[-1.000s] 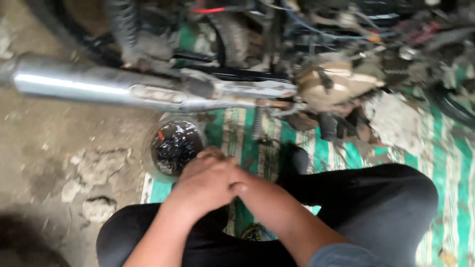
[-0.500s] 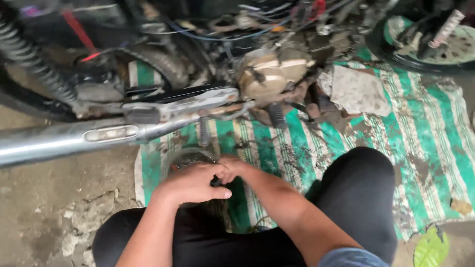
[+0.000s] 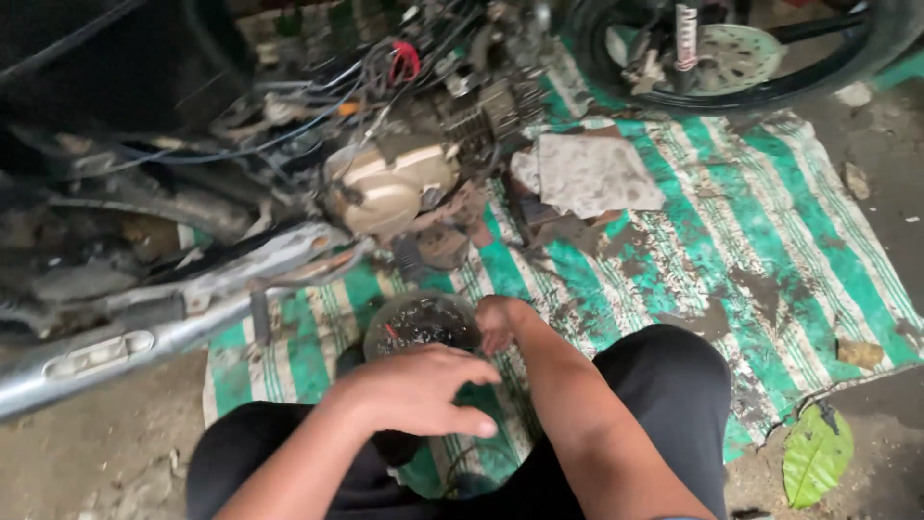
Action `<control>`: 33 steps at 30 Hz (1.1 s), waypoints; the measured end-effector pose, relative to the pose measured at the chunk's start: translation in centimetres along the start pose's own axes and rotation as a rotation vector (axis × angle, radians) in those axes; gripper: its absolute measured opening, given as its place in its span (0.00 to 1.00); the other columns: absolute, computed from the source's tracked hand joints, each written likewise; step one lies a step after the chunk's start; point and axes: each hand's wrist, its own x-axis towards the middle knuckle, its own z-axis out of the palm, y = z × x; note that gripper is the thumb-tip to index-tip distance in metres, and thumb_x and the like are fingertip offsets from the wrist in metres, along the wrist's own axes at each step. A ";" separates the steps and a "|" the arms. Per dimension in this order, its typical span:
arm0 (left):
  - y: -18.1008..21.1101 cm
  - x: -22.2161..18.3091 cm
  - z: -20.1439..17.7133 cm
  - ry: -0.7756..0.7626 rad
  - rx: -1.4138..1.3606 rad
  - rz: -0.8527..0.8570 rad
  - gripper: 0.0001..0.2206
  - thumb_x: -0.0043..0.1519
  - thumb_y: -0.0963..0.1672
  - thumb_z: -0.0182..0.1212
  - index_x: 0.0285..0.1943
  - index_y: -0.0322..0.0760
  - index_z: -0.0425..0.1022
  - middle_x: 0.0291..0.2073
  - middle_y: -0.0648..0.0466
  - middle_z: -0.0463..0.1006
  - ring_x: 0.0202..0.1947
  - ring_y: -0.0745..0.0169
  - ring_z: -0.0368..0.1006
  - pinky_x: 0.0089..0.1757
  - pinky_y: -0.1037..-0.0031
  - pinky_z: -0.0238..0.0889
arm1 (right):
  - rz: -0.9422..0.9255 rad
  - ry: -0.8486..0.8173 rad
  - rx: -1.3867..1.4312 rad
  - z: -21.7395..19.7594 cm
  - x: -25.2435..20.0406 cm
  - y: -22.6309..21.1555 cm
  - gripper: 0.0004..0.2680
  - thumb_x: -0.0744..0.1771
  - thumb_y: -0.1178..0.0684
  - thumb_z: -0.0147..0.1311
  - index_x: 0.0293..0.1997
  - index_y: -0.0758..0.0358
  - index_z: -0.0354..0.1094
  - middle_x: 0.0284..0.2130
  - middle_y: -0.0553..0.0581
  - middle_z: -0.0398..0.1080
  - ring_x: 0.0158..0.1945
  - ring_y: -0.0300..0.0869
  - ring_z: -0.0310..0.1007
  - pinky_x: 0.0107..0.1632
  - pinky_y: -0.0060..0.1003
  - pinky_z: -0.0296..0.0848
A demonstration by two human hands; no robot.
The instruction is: Scrubbing and wiping down motorcycle engine parts and frame using a cloth and a brush with cleaning solution.
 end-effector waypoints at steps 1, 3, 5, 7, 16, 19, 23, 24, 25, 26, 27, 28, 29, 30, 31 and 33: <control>1.6 1.0 -0.6 -0.072 0.005 0.039 0.32 0.58 0.56 0.67 0.72 0.45 0.77 0.67 0.57 0.82 0.65 0.52 0.78 0.61 0.61 0.69 | 0.069 -0.074 0.061 -1.5 1.9 2.5 0.15 0.71 0.56 0.41 0.56 0.83 0.70 0.49 0.78 0.80 0.46 0.63 0.83 0.43 0.52 0.82; 3.5 3.7 -0.8 -0.155 0.018 0.087 0.33 0.58 0.58 0.64 0.72 0.45 0.77 0.65 0.57 0.83 0.63 0.52 0.79 0.60 0.61 0.71 | 0.136 -0.146 0.137 -2.9 0.0 6.0 0.18 0.73 0.52 0.39 0.62 0.82 0.68 0.55 0.81 0.79 0.54 0.67 0.82 0.49 0.57 0.82; 4.3 6.8 -0.5 -0.200 0.135 0.168 0.32 0.58 0.56 0.67 0.71 0.41 0.79 0.61 0.48 0.84 0.61 0.42 0.79 0.60 0.54 0.70 | -0.061 0.100 0.081 -3.1 -7.7 7.6 0.08 0.61 0.65 0.47 0.28 0.76 0.77 0.22 0.68 0.76 0.22 0.51 0.70 0.26 0.44 0.69; 4.5 9.6 0.0 -0.211 0.168 0.239 0.31 0.59 0.57 0.65 0.69 0.41 0.80 0.57 0.49 0.86 0.58 0.42 0.80 0.57 0.54 0.71 | -0.011 0.139 0.202 -5.0 -9.1 11.7 0.10 0.66 0.61 0.46 0.34 0.79 0.77 0.29 0.72 0.79 0.29 0.55 0.77 0.32 0.47 0.76; 2.0 16.2 3.8 -0.237 0.333 0.225 0.22 0.63 0.53 0.71 0.53 0.30 0.86 0.48 0.38 0.87 0.49 0.32 0.82 0.53 0.46 0.72 | 0.171 0.486 0.652 -10.9 -17.9 28.6 0.23 0.68 0.69 0.45 0.76 0.75 0.65 0.39 0.81 0.78 0.34 0.63 0.79 0.32 0.54 0.80; 2.1 16.8 2.6 -0.279 0.378 0.160 0.22 0.66 0.52 0.70 0.55 0.26 0.85 0.48 0.35 0.86 0.52 0.29 0.78 0.57 0.41 0.64 | 0.209 0.540 0.688 -14.4 -21.0 31.0 0.25 0.70 0.70 0.50 0.81 0.71 0.60 0.44 0.80 0.78 0.36 0.62 0.75 0.41 0.56 0.79; 2.1 16.1 2.4 -0.266 0.235 0.201 0.22 0.65 0.52 0.69 0.53 0.28 0.84 0.49 0.36 0.86 0.51 0.26 0.79 0.53 0.41 0.68 | 0.463 0.641 0.608 -17.6 -25.0 31.0 0.24 0.78 0.43 0.47 0.74 0.81 0.69 0.62 0.84 0.79 0.58 0.71 0.81 0.55 0.64 0.79; 1.9 16.5 2.7 -0.264 0.222 0.187 0.22 0.65 0.52 0.69 0.53 0.28 0.84 0.49 0.36 0.86 0.51 0.26 0.79 0.53 0.41 0.68 | 0.465 0.629 0.593 -18.3 -24.8 32.2 0.24 0.78 0.43 0.47 0.74 0.81 0.69 0.62 0.84 0.79 0.58 0.71 0.81 0.55 0.64 0.79; 1.6 16.8 3.1 -0.260 0.259 0.191 0.22 0.64 0.52 0.71 0.53 0.27 0.84 0.46 0.36 0.86 0.49 0.27 0.80 0.52 0.40 0.68 | 0.465 0.626 0.536 -18.9 -24.6 33.5 0.18 0.79 0.48 0.44 0.78 0.65 0.66 0.59 0.83 0.82 0.51 0.68 0.82 0.50 0.60 0.79; 1.4 17.1 3.4 -0.256 0.295 0.195 0.22 0.64 0.52 0.73 0.53 0.27 0.84 0.44 0.36 0.86 0.46 0.27 0.81 0.52 0.40 0.69 | 0.463 0.623 0.479 -19.5 -24.5 34.9 0.17 0.80 0.53 0.40 0.83 0.49 0.63 0.55 0.82 0.85 0.44 0.65 0.84 0.44 0.57 0.79; 1.5 17.6 3.3 -0.261 0.285 0.188 0.22 0.64 0.52 0.73 0.53 0.27 0.84 0.44 0.36 0.86 0.46 0.27 0.81 0.52 0.40 0.69 | 0.469 0.612 0.473 -20.0 -23.7 36.3 0.17 0.80 0.53 0.40 0.83 0.49 0.63 0.55 0.82 0.85 0.44 0.65 0.84 0.44 0.57 0.79; 1.7 18.0 3.1 -0.289 0.283 0.170 0.21 0.66 0.51 0.72 0.52 0.26 0.85 0.43 0.36 0.87 0.49 0.29 0.79 0.54 0.40 0.66 | 0.472 0.644 0.466 -20.5 -23.0 37.8 0.20 0.75 0.61 0.40 0.80 0.54 0.67 0.55 0.78 0.85 0.42 0.63 0.83 0.42 0.55 0.76; 1.7 18.3 2.9 -0.322 0.285 0.157 0.20 0.67 0.50 0.72 0.51 0.25 0.85 0.42 0.36 0.87 0.52 0.31 0.77 0.57 0.39 0.64 | 0.476 0.679 0.466 -20.6 -22.4 39.3 0.24 0.70 0.69 0.40 0.76 0.60 0.71 0.54 0.75 0.85 0.39 0.61 0.83 0.39 0.53 0.73; 2.4 18.2 3.1 -0.330 0.278 0.156 0.20 0.67 0.50 0.72 0.51 0.25 0.85 0.42 0.36 0.87 0.52 0.31 0.77 0.57 0.39 0.64 | 0.483 0.671 0.466 -20.6 -22.1 40.8 0.24 0.70 0.69 0.40 0.76 0.60 0.71 0.54 0.75 0.85 0.39 0.61 0.83 0.39 0.53 0.73; 2.9 18.4 3.0 -0.342 0.260 0.140 0.21 0.68 0.50 0.71 0.57 0.24 0.82 0.47 0.34 0.85 0.55 0.30 0.75 0.61 0.35 0.57 | 0.461 0.674 0.481 -21.1 -21.6 41.9 0.18 0.72 0.64 0.47 0.71 0.64 0.76 0.49 0.74 0.85 0.38 0.61 0.84 0.39 0.54 0.75; 3.7 18.5 3.1 -0.362 0.237 0.123 0.23 0.69 0.50 0.71 0.62 0.23 0.79 0.52 0.32 0.83 0.59 0.29 0.72 0.64 0.30 0.51 | 0.445 0.670 0.497 -22.2 -21.5 42.7 0.13 0.74 0.59 0.54 0.66 0.68 0.80 0.44 0.73 0.86 0.38 0.61 0.84 0.39 0.56 0.76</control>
